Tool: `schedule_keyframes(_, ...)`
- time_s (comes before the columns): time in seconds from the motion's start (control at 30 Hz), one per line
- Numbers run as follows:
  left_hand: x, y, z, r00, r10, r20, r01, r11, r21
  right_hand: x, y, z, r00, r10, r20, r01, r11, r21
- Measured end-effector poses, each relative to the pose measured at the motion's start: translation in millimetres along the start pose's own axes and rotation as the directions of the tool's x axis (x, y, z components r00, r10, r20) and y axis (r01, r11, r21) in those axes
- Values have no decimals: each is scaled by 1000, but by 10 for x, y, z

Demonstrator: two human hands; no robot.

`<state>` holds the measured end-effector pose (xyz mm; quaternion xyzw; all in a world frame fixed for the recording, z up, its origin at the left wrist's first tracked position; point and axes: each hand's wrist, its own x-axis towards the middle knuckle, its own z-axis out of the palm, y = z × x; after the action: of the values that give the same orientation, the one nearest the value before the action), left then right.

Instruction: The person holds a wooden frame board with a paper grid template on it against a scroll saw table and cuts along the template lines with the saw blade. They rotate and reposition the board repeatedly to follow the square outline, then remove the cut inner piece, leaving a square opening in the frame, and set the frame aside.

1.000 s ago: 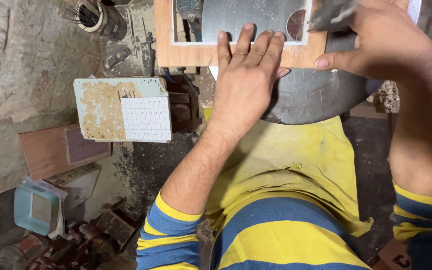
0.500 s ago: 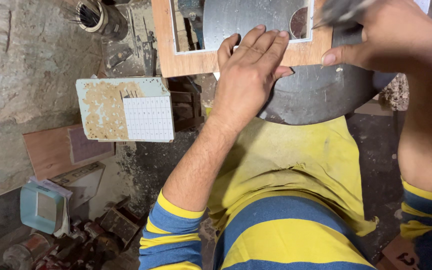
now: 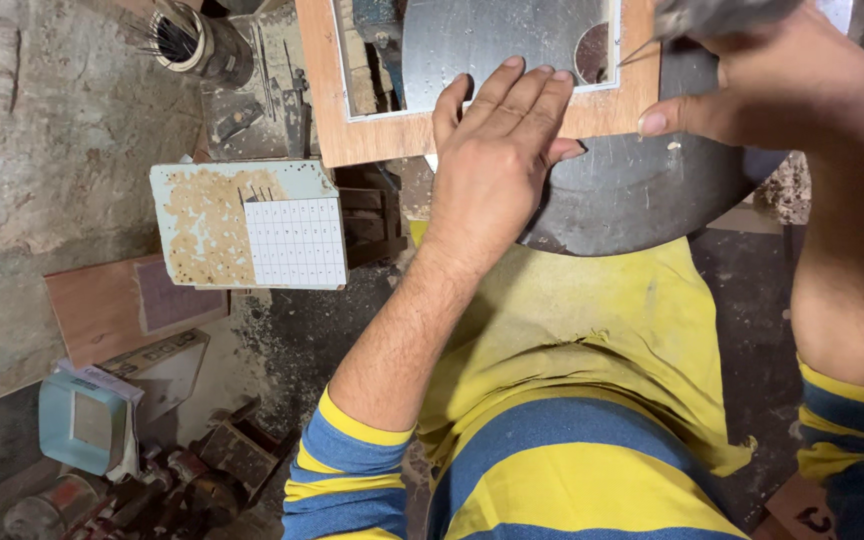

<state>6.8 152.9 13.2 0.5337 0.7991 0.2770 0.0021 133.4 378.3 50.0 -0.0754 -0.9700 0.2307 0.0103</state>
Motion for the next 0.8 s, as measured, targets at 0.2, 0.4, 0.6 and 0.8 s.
schedule_keyframes(0.2, 8, 12, 6, 1000, 0, -2, 0, 1000, 9, -18, 17, 28, 981, 173, 91, -172, 985, -9)
schedule_keyframes(0.4, 30, 4, 11, 1000, 3, -17, -2, 1000, 17, -39, 86, 80, 998, -41, -51, 36, 994, -101)
schedule_keyframes(0.6, 33, -10, -6, 999, -9, -31, 8, 1000, -22, -56, 26, 74, 997, 13, -77, -11, 999, 30)
schedule_keyframes(0.8, 53, -3, -8, 999, -10, -38, 9, 1000, -17, -55, 5, 78, 998, -5, -67, 9, 998, 63)
